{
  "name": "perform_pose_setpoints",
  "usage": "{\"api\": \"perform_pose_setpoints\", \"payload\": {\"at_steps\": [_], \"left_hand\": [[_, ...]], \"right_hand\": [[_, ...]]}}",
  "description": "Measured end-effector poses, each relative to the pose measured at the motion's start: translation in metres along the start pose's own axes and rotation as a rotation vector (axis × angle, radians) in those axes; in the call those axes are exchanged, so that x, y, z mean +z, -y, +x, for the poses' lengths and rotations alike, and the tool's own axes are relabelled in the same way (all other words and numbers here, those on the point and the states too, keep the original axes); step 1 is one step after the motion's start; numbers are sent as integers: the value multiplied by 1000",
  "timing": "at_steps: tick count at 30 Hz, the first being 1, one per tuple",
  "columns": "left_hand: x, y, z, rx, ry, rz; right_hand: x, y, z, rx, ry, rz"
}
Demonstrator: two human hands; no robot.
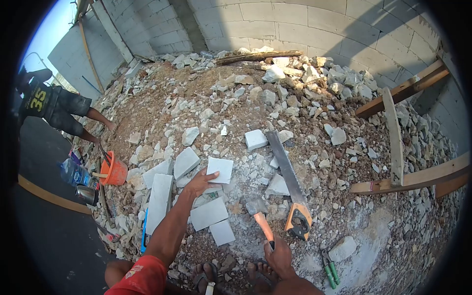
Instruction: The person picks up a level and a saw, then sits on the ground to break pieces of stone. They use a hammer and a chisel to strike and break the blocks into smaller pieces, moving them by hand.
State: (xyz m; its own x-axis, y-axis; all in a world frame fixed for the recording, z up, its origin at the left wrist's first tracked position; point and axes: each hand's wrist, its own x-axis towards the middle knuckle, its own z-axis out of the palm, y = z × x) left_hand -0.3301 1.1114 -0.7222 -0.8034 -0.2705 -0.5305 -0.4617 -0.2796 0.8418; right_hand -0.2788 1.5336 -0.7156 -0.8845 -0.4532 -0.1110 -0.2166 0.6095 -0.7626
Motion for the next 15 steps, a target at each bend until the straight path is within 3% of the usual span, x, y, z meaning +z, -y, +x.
{"api": "perform_pose_setpoints", "payload": {"at_steps": [2, 8, 11, 13, 15], "left_hand": [[-7, 6, -13, -4, 49, -283], [-17, 17, -44, 50, 67, -437], [-12, 20, -57, 36, 81, -537], [-5, 15, -73, 16, 60, -652], [-3, 21, -88, 32, 42, -699]], "right_hand": [[1, -21, -31, -14, 15, -59], [2, -43, -50, -27, 53, -163], [-26, -16, -17, -122, 75, -170], [-55, 27, 26, -37, 323, -35], [-48, 16, 82, -148, 378, -75]]}}
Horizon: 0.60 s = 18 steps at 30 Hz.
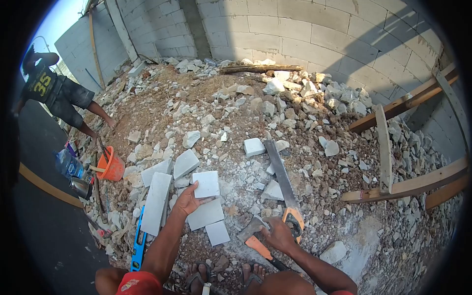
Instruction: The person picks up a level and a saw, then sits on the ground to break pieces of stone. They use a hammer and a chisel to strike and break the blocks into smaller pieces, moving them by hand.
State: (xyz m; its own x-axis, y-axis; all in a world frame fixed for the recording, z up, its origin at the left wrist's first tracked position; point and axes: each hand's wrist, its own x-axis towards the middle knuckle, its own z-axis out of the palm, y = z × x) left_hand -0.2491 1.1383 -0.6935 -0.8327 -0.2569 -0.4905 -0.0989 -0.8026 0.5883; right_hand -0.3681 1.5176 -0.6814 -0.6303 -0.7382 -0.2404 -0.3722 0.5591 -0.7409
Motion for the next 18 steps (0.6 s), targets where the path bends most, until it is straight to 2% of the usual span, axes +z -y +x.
{"api": "perform_pose_setpoints", "payload": {"at_steps": [2, 3, 6, 9, 11, 14, 16, 17, 18], "left_hand": [[-5, 11, -15, 96, -55, -74], [-10, 16, -23, 98, -63, -77], [-18, 18, -56, 190, -139, -160], [-46, 14, -86, 256, -261, -135], [-54, 2, -108, 314, -359, -126], [-78, -8, -138, 417, -434, -165], [-88, -11, -154, 437, -487, -151], [-91, -10, -160, 444, -519, -124], [-91, -8, -161, 452, -533, -124]], "right_hand": [[-14, -9, 71, -58, 31, -116], [-30, 1, 110, 11, 95, -155], [-30, -4, 234, -85, -72, -337], [-18, 19, 319, -23, -77, -476], [5, 14, 345, -24, -147, -701], [23, -2, 365, -66, -151, -711], [46, -22, 374, -84, -283, -733], [54, -19, 364, -86, -266, -744], [60, -11, 344, -234, -351, -683]]}}
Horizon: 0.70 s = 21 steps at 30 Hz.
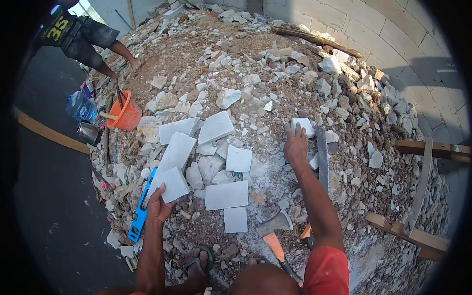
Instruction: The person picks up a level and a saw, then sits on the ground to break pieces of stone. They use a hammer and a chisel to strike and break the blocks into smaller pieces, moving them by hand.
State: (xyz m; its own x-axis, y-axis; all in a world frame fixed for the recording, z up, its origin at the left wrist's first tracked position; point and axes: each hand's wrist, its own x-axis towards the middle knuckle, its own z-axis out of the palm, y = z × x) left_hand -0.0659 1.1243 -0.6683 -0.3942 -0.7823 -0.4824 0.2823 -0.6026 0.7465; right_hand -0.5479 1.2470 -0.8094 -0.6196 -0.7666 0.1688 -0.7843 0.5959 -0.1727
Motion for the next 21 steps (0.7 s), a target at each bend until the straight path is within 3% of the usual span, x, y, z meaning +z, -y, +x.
{"api": "perform_pose_setpoints", "payload": {"at_steps": [1, 3, 4, 5, 7, 10, 13, 15, 16, 18, 21], "left_hand": [[3, 3, -1, -19, 0, -11], [13, 7, 4, 16, -5, 196], [20, 9, 7, 0, 26, 330], [35, 9, 12, -13, 44, 333], [81, 12, 20, 89, 200, 823], [157, 29, 48, 242, 433, 1238], [198, 72, 110, 323, 540, 1375], [209, 94, 146, 628, 448, 1822], [205, 100, 166, 644, 464, 1832], [196, 93, 192, -95, 365, 1648], [173, 86, 166, -121, 390, 1455]], "right_hand": [[-16, 13, -20, -93, -133, 66], [-72, 50, -88, -57, 18, 451], [-109, 68, -126, 108, 219, 679], [-133, 77, -167, 196, 416, 654], [-145, 77, -258, 189, 500, 643], [-136, 64, -370, 155, 315, 477], [-130, 56, -405, 286, 299, 377], [-130, 51, -406, 290, 291, 419], [-129, 49, -404, 304, 276, 428], [-124, 47, -400, 326, 285, 498], [-114, 45, -404, 330, 205, 527]]}}
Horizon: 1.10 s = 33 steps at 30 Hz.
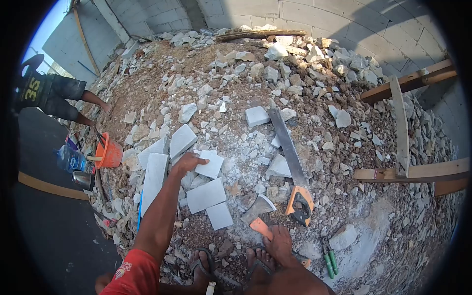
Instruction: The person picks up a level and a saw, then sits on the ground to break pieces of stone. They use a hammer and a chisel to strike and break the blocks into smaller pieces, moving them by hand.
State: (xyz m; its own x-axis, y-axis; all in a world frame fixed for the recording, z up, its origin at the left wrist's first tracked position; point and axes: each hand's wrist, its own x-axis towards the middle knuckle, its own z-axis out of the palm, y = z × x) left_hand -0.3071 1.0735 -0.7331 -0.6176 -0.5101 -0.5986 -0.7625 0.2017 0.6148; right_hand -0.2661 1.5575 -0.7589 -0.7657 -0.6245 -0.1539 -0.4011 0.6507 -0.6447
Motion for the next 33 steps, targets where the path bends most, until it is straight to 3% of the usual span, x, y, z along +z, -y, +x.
{"api": "perform_pose_setpoints", "payload": {"at_steps": [6, 10, 12, 14, 16, 18, 20, 24, 27, 30, 33], "left_hand": [[-37, 11, -55, 77, -115, -61], [-117, 20, -113, -26, 63, -9], [-129, 15, -140, -121, -47, 27], [-136, 39, -144, 8, -275, 189], [-132, 42, -140, 105, -348, 303], [-113, 12, -137, 6, 59, 55], [-81, 1, -116, 108, 67, -30], [-17, -29, -59, 245, 16, 48], [22, -51, -40, 427, -112, 349], [43, -57, -32, 375, -112, 545], [54, -52, -36, 401, -163, 641]], "right_hand": [[7, -7, -4, -48, -25, 1], [3, -9, -7, 42, 9, 31], [-9, -13, -6, 31, 126, 17], [-15, -16, 0, 4, 228, 7], [-14, -18, -4, 78, 178, 174], [-35, -2, 4, 155, 238, 159], [-57, 10, 13, 282, 428, 290], [-108, 65, 59, 96, 271, 619], [-104, 60, 100, 181, 247, 629], [-88, 59, 125, 199, 170, 412], [-78, 61, 137, 187, 156, 388]]}}
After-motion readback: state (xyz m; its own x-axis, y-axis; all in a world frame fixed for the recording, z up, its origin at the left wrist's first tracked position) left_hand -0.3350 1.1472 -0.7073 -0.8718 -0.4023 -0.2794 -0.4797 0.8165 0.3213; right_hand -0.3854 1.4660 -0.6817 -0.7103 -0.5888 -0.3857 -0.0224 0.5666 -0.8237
